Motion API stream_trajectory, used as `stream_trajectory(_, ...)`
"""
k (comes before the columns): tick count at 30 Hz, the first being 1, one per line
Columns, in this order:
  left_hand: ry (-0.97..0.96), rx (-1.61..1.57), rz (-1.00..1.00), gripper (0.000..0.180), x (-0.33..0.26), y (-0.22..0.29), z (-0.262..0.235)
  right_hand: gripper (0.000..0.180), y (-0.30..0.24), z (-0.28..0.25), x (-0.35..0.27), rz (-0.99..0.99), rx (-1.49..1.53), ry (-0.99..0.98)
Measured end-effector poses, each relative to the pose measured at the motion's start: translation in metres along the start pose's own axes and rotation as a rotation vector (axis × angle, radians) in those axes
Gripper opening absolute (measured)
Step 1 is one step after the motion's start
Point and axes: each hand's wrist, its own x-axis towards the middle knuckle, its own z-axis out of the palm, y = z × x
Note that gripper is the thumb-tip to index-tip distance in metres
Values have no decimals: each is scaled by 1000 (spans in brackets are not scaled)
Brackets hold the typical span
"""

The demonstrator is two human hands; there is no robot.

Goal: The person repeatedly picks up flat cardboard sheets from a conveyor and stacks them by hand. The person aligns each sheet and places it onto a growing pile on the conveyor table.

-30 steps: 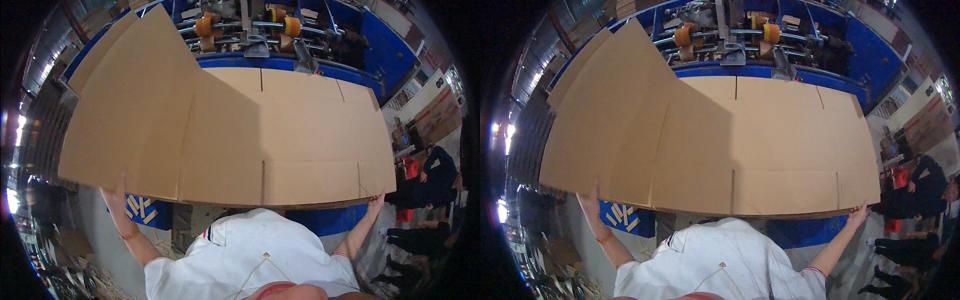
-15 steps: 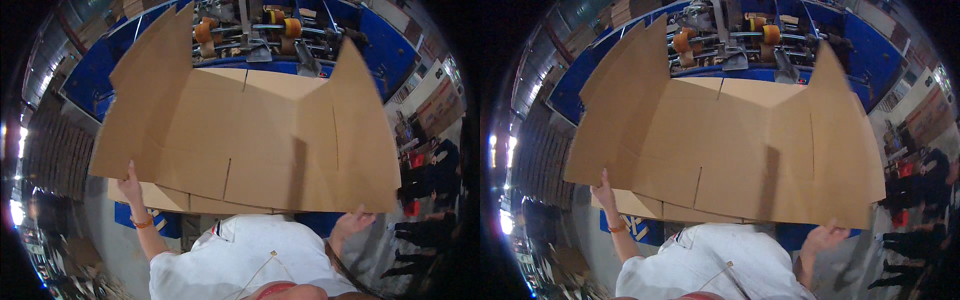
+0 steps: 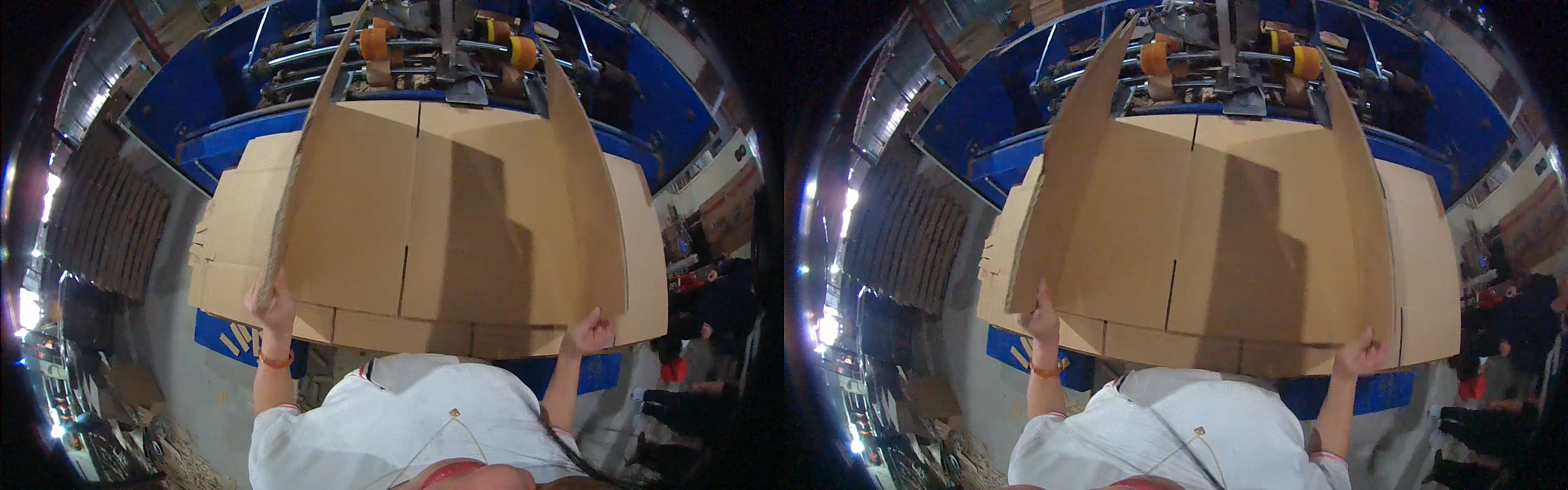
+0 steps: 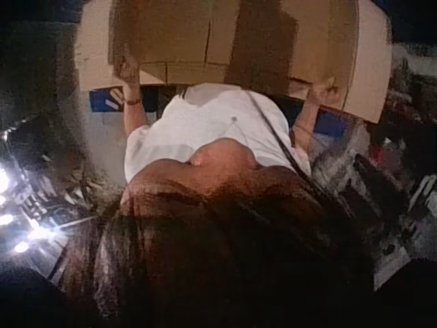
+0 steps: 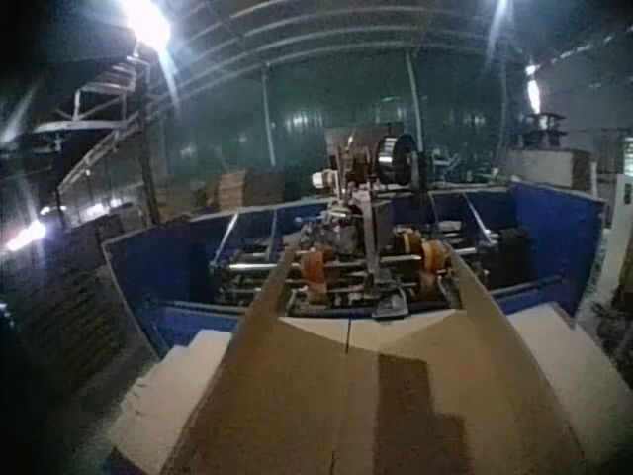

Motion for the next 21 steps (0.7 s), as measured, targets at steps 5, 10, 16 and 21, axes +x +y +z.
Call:
stream_trajectory(5,-311,38,165,47,34,49,26,24,-9,17,23,26,-70,-125)
stream_trajectory(10,-839,44,276,65,-20,46,70,53,-40,39,18,52,-32,-461)
stream_trajectory(16,-1064,124,353,73,-38,51,98,56,-23,63,-12,-517,-595,-935)
stream_trajectory(21,-1041,70,288,71,-38,55,99,54,-21,63,-15,-517,-594,-919)
